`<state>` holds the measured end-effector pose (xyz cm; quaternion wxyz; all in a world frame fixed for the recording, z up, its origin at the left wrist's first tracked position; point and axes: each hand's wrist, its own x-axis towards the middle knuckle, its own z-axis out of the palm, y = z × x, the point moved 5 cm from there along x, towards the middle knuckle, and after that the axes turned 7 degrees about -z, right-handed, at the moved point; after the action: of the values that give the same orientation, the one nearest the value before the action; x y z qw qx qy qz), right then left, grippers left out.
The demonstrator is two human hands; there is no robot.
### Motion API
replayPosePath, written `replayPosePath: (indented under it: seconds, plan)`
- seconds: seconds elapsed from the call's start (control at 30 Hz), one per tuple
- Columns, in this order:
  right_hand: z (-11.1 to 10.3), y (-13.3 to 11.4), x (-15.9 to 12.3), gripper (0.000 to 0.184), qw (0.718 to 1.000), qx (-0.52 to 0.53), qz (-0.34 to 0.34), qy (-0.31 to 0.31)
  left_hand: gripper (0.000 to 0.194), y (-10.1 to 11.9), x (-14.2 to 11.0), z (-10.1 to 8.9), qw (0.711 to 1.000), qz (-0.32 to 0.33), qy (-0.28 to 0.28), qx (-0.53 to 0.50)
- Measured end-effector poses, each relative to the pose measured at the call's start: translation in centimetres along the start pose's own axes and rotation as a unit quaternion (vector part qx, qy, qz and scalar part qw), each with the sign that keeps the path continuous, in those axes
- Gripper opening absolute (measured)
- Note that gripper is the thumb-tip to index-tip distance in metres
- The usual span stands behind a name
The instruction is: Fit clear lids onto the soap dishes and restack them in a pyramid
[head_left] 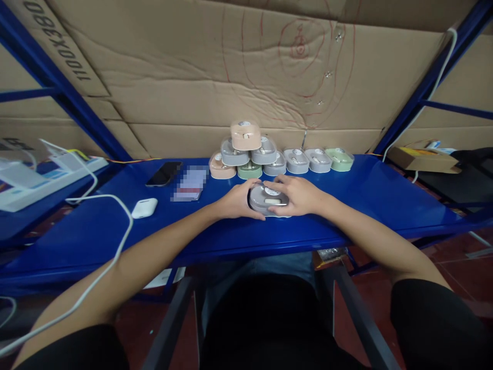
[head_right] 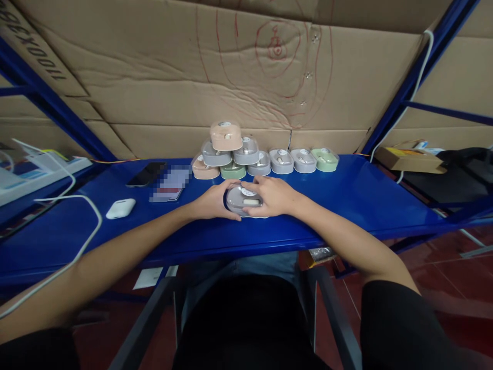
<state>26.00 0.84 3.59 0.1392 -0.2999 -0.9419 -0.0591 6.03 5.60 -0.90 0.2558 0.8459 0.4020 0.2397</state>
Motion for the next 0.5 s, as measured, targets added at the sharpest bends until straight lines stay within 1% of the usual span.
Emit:
replayPosePath:
  seconds: [0.2,0.37,0.5]
  plan:
    - [0.0,-0.1,0.0,0.082,1.0,0.013,-0.006,0.0,0.116,0.4,0.0,-0.1,1.0,-0.008,-0.011,0.001]
    - [0.3,0.8,0.0,0.083,0.999,0.046,-0.008,0.002,0.111,0.3,0.1,-0.1,1.0,0.002,-0.012,-0.004]
    - [0.7,1.5,-0.1,0.092,0.995,0.099,-0.01,-0.016,0.108,0.3,0.2,-0.3,1.0,0.015,-0.005,-0.001]
